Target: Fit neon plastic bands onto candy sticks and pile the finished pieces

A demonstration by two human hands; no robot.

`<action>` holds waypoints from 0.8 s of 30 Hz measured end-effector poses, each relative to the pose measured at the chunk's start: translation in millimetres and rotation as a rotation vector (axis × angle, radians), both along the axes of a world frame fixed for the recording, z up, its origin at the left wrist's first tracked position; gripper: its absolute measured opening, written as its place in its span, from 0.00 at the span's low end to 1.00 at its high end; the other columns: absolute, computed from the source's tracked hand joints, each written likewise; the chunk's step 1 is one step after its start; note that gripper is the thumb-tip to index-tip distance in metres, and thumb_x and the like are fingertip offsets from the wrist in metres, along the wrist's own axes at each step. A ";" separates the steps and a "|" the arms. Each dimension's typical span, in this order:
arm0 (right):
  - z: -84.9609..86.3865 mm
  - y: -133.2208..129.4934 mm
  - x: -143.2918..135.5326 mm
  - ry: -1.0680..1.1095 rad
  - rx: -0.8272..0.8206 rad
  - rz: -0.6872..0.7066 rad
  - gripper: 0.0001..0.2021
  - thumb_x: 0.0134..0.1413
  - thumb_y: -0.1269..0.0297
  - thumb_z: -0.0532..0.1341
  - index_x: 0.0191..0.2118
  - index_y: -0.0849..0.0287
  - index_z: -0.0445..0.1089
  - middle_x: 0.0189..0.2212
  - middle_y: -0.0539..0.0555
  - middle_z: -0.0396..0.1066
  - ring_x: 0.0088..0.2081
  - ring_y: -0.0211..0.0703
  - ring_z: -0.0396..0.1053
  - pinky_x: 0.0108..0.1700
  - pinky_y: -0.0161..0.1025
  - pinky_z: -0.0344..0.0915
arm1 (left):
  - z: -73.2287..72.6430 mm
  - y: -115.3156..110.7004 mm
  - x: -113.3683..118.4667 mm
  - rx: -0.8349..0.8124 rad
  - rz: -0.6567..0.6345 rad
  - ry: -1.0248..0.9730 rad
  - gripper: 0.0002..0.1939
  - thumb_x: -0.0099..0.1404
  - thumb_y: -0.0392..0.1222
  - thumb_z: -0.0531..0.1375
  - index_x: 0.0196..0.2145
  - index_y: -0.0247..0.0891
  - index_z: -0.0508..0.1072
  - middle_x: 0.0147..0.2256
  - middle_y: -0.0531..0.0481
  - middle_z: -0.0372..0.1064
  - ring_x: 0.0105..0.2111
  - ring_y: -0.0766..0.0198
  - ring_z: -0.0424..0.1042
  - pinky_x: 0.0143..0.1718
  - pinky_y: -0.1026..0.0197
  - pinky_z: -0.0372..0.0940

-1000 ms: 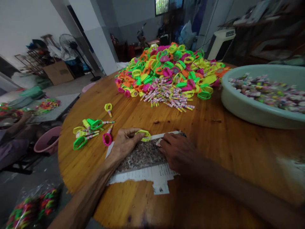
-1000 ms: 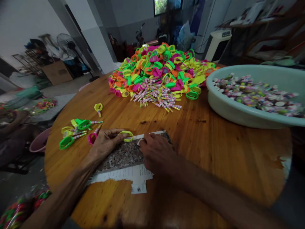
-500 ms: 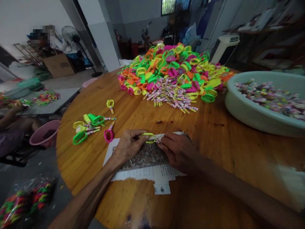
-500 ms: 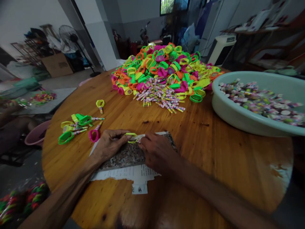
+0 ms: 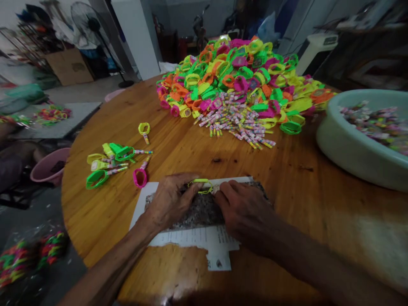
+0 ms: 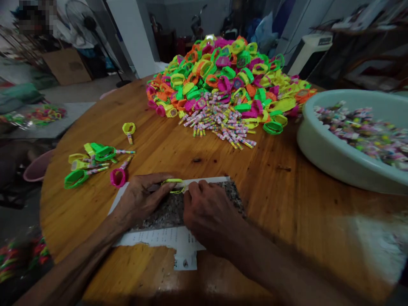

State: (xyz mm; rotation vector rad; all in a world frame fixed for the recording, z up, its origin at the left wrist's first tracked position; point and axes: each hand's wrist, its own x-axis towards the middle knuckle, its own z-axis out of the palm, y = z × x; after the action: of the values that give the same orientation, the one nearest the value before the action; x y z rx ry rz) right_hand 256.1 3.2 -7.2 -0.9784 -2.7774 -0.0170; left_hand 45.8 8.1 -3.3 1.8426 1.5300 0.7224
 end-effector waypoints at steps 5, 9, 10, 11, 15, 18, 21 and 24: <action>3.7 1.6 -7.0 -0.082 0.011 0.040 0.09 0.52 0.77 0.55 0.35 0.62 0.70 0.34 0.61 0.66 0.35 0.53 0.61 0.31 0.46 0.53 | 4.1 2.3 0.2 -0.033 -0.039 0.007 0.13 0.70 0.46 0.56 0.38 0.40 0.80 0.34 0.50 0.77 0.36 0.60 0.75 0.39 0.62 0.65; -6.5 2.6 -7.0 -0.055 -0.007 0.023 0.08 0.50 0.76 0.57 0.36 0.61 0.70 0.34 0.60 0.66 0.36 0.52 0.61 0.33 0.47 0.55 | 4.8 2.9 3.9 -0.070 -0.017 -0.053 0.14 0.70 0.47 0.56 0.38 0.42 0.81 0.34 0.50 0.78 0.35 0.60 0.74 0.38 0.61 0.65; -10.1 3.2 -7.6 -0.034 -0.017 0.010 0.08 0.49 0.76 0.58 0.36 0.60 0.70 0.34 0.59 0.67 0.36 0.51 0.61 0.34 0.46 0.55 | 4.2 3.8 4.2 -0.085 -0.010 -0.075 0.14 0.70 0.48 0.57 0.37 0.42 0.81 0.34 0.50 0.78 0.35 0.60 0.74 0.38 0.61 0.66; -13.3 4.2 -9.0 -0.005 -0.034 -0.002 0.09 0.49 0.76 0.59 0.37 0.60 0.70 0.35 0.59 0.67 0.36 0.50 0.62 0.35 0.46 0.55 | 3.8 5.2 3.0 -0.103 -0.002 -0.095 0.14 0.69 0.48 0.57 0.36 0.42 0.81 0.34 0.50 0.78 0.35 0.59 0.75 0.37 0.61 0.66; -14.5 11.6 -19.9 0.156 -0.167 0.023 0.05 0.58 0.72 0.57 0.39 0.58 0.69 0.37 0.56 0.69 0.37 0.48 0.64 0.36 0.44 0.56 | 12.0 14.1 -30.7 -0.203 0.050 -0.071 0.15 0.66 0.52 0.59 0.37 0.42 0.82 0.34 0.50 0.79 0.34 0.58 0.75 0.35 0.61 0.66; -5.0 24.4 -21.2 0.231 -0.266 0.059 0.07 0.66 0.64 0.54 0.40 0.57 0.69 0.38 0.55 0.70 0.38 0.46 0.65 0.38 0.43 0.57 | 34.1 23.4 -84.2 -0.199 0.134 0.086 0.18 0.65 0.56 0.59 0.42 0.44 0.82 0.39 0.49 0.80 0.38 0.54 0.76 0.39 0.59 0.67; -1.6 49.4 -9.9 0.219 -0.258 0.012 0.09 0.67 0.65 0.53 0.38 0.58 0.69 0.37 0.55 0.70 0.39 0.45 0.67 0.39 0.41 0.57 | 59.9 43.6 -128.1 -0.064 0.341 0.508 0.19 0.64 0.54 0.59 0.45 0.42 0.81 0.43 0.42 0.79 0.41 0.48 0.76 0.40 0.55 0.66; -9.5 83.4 3.2 0.150 -0.207 -0.140 0.10 0.68 0.66 0.52 0.40 0.59 0.70 0.39 0.57 0.72 0.39 0.44 0.68 0.37 0.40 0.57 | 74.5 83.0 -136.5 0.129 0.480 0.744 0.21 0.63 0.50 0.60 0.47 0.36 0.80 0.41 0.36 0.78 0.41 0.46 0.75 0.41 0.55 0.64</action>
State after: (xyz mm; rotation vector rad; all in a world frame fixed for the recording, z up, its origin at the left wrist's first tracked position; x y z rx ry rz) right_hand 259.3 86.6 -16.7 -1.1690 -2.6080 0.3155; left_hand -90.7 91.1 71.2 1.9683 2.5082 0.3367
